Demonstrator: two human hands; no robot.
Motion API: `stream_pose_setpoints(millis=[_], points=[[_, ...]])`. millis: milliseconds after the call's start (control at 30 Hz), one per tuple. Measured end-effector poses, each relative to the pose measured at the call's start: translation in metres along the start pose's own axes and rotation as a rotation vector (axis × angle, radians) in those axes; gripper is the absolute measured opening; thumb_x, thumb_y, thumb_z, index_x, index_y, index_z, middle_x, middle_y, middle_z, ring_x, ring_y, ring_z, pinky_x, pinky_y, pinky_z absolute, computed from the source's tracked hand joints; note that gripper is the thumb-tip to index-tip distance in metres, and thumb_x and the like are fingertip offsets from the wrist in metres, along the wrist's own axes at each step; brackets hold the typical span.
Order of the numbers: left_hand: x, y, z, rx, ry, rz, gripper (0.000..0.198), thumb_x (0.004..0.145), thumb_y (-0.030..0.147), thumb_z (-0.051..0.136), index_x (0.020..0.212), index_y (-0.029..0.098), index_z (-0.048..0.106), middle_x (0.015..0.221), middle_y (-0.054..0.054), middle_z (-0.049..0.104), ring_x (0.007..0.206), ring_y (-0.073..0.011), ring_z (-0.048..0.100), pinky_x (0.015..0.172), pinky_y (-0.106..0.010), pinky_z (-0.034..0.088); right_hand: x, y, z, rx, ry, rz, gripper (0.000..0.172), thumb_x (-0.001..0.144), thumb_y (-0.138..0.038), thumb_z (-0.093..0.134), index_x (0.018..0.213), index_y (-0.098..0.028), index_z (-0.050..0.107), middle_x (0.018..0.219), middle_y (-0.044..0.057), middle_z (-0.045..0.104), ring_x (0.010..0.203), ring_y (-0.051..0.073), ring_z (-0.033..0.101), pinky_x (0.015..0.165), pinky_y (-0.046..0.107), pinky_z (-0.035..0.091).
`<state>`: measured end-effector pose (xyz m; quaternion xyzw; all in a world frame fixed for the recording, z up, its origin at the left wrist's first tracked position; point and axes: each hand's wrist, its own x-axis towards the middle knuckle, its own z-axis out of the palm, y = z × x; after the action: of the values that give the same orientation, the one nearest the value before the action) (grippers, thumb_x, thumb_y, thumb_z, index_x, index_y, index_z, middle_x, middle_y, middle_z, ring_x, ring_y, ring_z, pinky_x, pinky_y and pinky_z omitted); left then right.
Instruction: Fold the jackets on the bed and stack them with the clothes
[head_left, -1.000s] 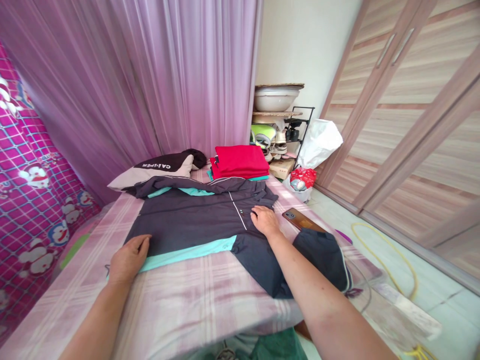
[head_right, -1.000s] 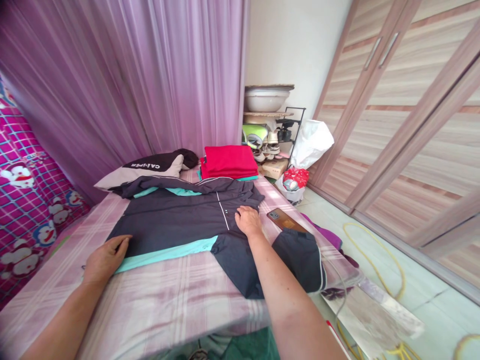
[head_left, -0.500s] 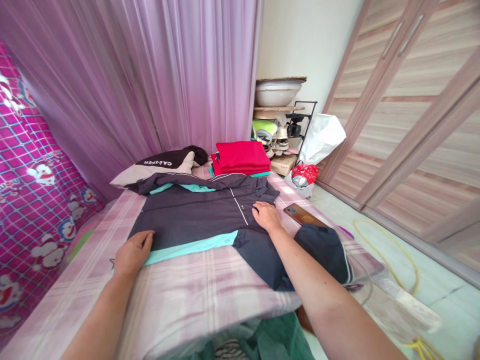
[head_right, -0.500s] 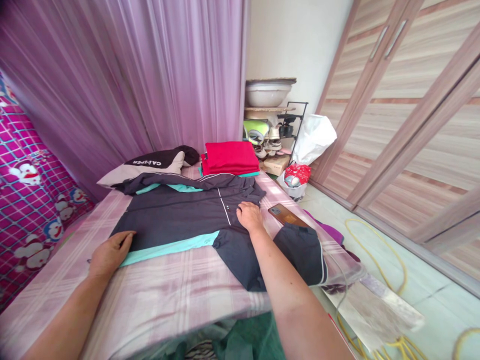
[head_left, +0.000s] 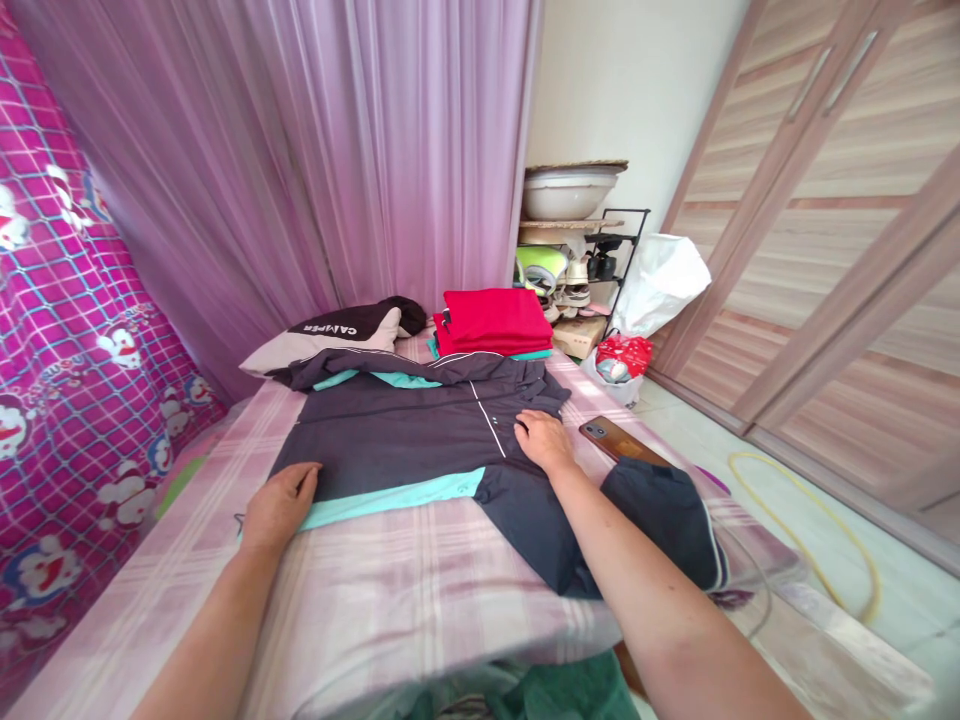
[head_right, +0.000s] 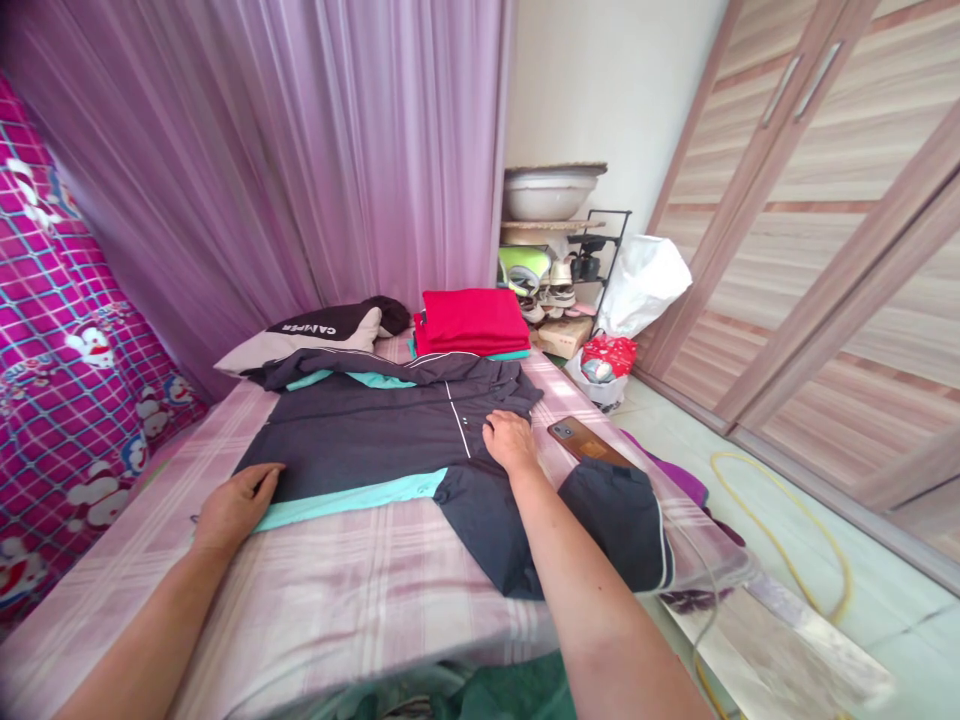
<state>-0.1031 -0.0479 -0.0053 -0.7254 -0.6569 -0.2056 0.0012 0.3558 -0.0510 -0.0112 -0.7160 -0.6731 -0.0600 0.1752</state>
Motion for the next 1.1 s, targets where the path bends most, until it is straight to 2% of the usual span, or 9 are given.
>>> stream_pose_setpoints(millis=[200, 400, 533, 700, 833, 967, 1033, 1100], points=[[-0.002, 0.002, -0.002, -0.008, 0.011, 0.017, 0.043, 0.09, 0.04, 0.039, 0.104, 0.023, 0.076, 0.112, -0.006, 0.077, 0.102, -0.0219, 0.07, 0.09, -0.03, 0.054, 0.0, 0.002, 0.004, -0.013, 0.014, -0.017, 0.035, 0.095, -0.024, 0.048, 0.118, -0.02, 0.073, 0.127, 0.008, 0.07, 0.12, 0.02, 0.063, 0.107, 0.03, 0.043], [-0.006, 0.003, -0.002, -0.028, -0.009, 0.033, 0.047, 0.089, 0.041, 0.037, 0.105, 0.02, 0.076, 0.113, -0.01, 0.076, 0.105, -0.0233, 0.07, 0.095, -0.032, 0.053, 0.0, 0.002, 0.006, -0.032, 0.021, -0.029, 0.035, 0.095, -0.022, 0.048, 0.119, -0.016, 0.073, 0.128, 0.011, 0.07, 0.119, 0.021, 0.064, 0.107, 0.032, 0.044], [-0.007, 0.002, -0.001, -0.055, -0.001, 0.055, 0.044, 0.089, 0.04, 0.038, 0.102, 0.022, 0.076, 0.112, -0.007, 0.077, 0.105, -0.0222, 0.07, 0.097, -0.032, 0.052, 0.001, 0.002, 0.006, -0.028, 0.024, -0.032, 0.034, 0.094, -0.022, 0.049, 0.118, -0.019, 0.073, 0.127, 0.01, 0.07, 0.119, 0.021, 0.064, 0.107, 0.033, 0.044], [-0.005, -0.001, 0.0, -0.05, -0.009, 0.051, 0.045, 0.089, 0.042, 0.038, 0.104, 0.022, 0.076, 0.113, -0.007, 0.077, 0.105, -0.0226, 0.07, 0.097, -0.031, 0.052, 0.001, 0.001, -0.002, 0.005, -0.04, -0.027, 0.035, 0.094, -0.023, 0.05, 0.121, -0.018, 0.072, 0.131, 0.01, 0.068, 0.124, 0.021, 0.061, 0.109, 0.032, 0.042], [-0.003, -0.004, 0.003, -0.044, 0.014, 0.04, 0.045, 0.088, 0.042, 0.039, 0.101, 0.023, 0.077, 0.112, -0.007, 0.077, 0.102, -0.0231, 0.071, 0.093, -0.031, 0.054, -0.001, 0.014, -0.021, 0.03, -0.085, -0.028, 0.034, 0.093, -0.023, 0.051, 0.118, -0.025, 0.074, 0.128, 0.005, 0.07, 0.12, 0.018, 0.064, 0.106, 0.028, 0.044], [-0.002, -0.004, 0.004, -0.048, 0.023, 0.049, 0.044, 0.087, 0.042, 0.04, 0.101, 0.024, 0.077, 0.11, -0.005, 0.077, 0.1, -0.0228, 0.071, 0.09, -0.03, 0.055, -0.007, 0.05, -0.055, -0.083, -0.14, 0.157, 0.032, 0.093, -0.027, 0.049, 0.106, -0.025, 0.078, 0.11, 0.007, 0.077, 0.102, 0.023, 0.071, 0.088, 0.031, 0.052], [-0.002, -0.004, 0.003, -0.05, 0.017, 0.048, 0.044, 0.087, 0.042, 0.04, 0.101, 0.024, 0.077, 0.11, -0.005, 0.077, 0.1, -0.0228, 0.071, 0.09, -0.03, 0.054, -0.01, 0.074, -0.076, -0.116, -0.252, 0.222, 0.028, 0.091, -0.031, 0.053, 0.091, -0.022, 0.08, 0.097, 0.009, 0.078, 0.09, 0.024, 0.072, 0.077, 0.03, 0.052], [-0.001, -0.003, 0.003, -0.051, 0.011, 0.043, 0.044, 0.088, 0.042, 0.039, 0.101, 0.024, 0.077, 0.11, -0.005, 0.077, 0.101, -0.0227, 0.071, 0.091, -0.03, 0.054, -0.014, 0.098, -0.095, -0.067, -0.447, 0.223, 0.024, 0.085, -0.035, 0.062, 0.072, -0.021, 0.077, 0.08, 0.007, 0.076, 0.077, 0.021, 0.071, 0.069, 0.027, 0.051]])
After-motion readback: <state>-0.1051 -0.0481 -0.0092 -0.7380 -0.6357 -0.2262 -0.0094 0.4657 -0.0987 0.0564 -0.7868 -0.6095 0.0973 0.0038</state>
